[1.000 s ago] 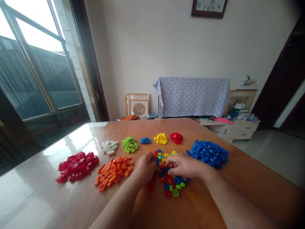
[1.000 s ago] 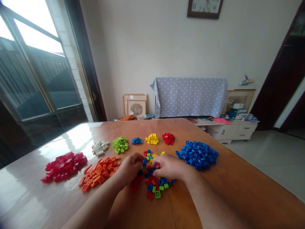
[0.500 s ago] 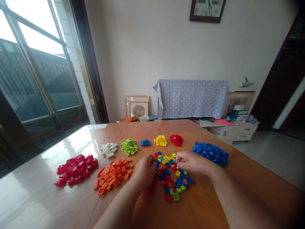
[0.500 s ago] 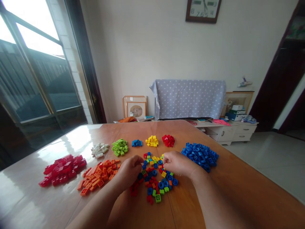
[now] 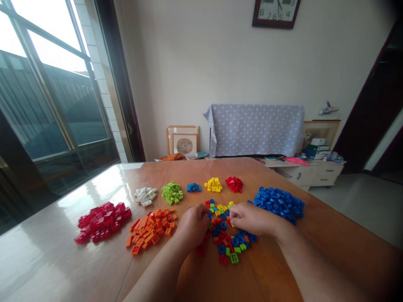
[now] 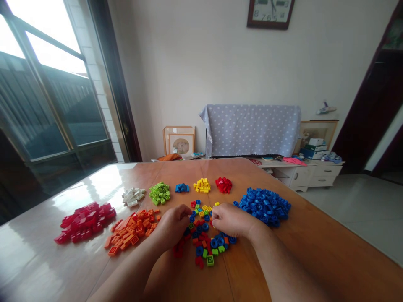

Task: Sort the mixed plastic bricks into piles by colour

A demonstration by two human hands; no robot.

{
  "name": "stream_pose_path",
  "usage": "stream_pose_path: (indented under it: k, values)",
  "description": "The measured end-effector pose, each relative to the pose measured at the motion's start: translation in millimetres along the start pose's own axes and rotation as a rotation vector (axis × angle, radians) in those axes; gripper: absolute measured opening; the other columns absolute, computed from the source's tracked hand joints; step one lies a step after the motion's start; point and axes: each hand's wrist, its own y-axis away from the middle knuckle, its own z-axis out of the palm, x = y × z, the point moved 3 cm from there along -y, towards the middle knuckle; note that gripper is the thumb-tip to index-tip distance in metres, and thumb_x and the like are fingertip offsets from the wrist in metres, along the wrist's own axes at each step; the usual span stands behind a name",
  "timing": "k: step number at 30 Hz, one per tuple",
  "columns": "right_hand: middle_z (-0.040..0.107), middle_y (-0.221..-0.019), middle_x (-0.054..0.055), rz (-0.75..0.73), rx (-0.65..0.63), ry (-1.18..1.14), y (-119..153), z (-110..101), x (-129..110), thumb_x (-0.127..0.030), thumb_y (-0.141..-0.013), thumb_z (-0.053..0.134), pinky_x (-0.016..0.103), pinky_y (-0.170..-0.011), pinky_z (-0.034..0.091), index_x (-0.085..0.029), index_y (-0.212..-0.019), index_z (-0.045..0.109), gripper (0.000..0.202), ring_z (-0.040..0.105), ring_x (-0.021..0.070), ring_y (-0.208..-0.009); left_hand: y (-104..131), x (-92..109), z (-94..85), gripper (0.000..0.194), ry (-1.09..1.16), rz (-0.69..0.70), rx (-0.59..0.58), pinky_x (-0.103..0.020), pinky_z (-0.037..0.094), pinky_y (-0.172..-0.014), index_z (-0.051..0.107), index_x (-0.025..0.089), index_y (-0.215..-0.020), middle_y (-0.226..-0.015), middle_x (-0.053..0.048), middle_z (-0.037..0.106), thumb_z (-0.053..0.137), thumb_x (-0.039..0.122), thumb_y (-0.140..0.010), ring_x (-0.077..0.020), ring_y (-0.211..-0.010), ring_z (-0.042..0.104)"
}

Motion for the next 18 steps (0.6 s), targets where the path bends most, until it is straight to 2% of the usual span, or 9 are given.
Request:
stream_pose_path:
  k: [5, 9, 14, 18]
  values:
    - [0.066, -0.069, -0.001, 0.076, -0.059, -0.208, -3.8, 5.0, 6.3, -0.035, -0.090, 0.050, 0.020, -0.051, 0.037, -0.018, -0.083, 0.061, 0.021, 0.056, 0.0119, -0.058, 0.2, 2.0, 0.3, 0.024, 0.009, 0.035, 0.002, -0.023, 0.031, -0.057, 0.069, 0.021, -0.091, -0.075, -0.001, 0.067, 0.051, 0.018, -0.076, -0.0155, -0.066, 0.057]
    - [0.064, -0.066, -0.002, 0.105, -0.069, -0.290, -6.1, 8.5, 7.5, -0.038, -0.093, 0.048, 0.019, -0.048, 0.037, -0.018, -0.085, 0.057, 0.023, 0.053, 0.0105, -0.052, 1.3, 4.8, 1.4, 0.023, 0.024, 0.057, -0.001, -0.023, 0.031, -0.057, 0.068, 0.021, -0.091, -0.075, -0.001, 0.067, 0.050, 0.018, -0.077, -0.0146, -0.066, 0.056]
    - [0.062, -0.064, -0.002, 0.110, -0.031, -0.434, -7.2, 8.0, -4.8, -0.043, -0.094, 0.048, 0.018, -0.047, 0.036, -0.018, -0.086, 0.055, 0.028, 0.052, 0.0092, -0.050, 7.8, 17.0, 4.4, 0.017, 0.057, 0.170, -0.062, -0.023, 0.032, -0.057, 0.068, 0.021, -0.089, -0.076, -0.001, 0.067, 0.053, 0.026, -0.083, -0.0146, -0.067, 0.056]
    - [0.059, -0.062, -0.004, 0.057, -0.024, -0.591, -8.1, 12.6, -19.5, -0.047, -0.095, 0.048, 0.018, -0.046, 0.035, -0.018, -0.087, 0.054, 0.031, 0.050, 0.0079, -0.048, 13.0, 25.4, 7.8, 0.016, 0.031, 0.250, -0.103, -0.023, 0.032, -0.057, 0.067, 0.021, -0.084, -0.078, -0.002, 0.067, 0.056, 0.033, -0.085, -0.0149, -0.069, 0.056]
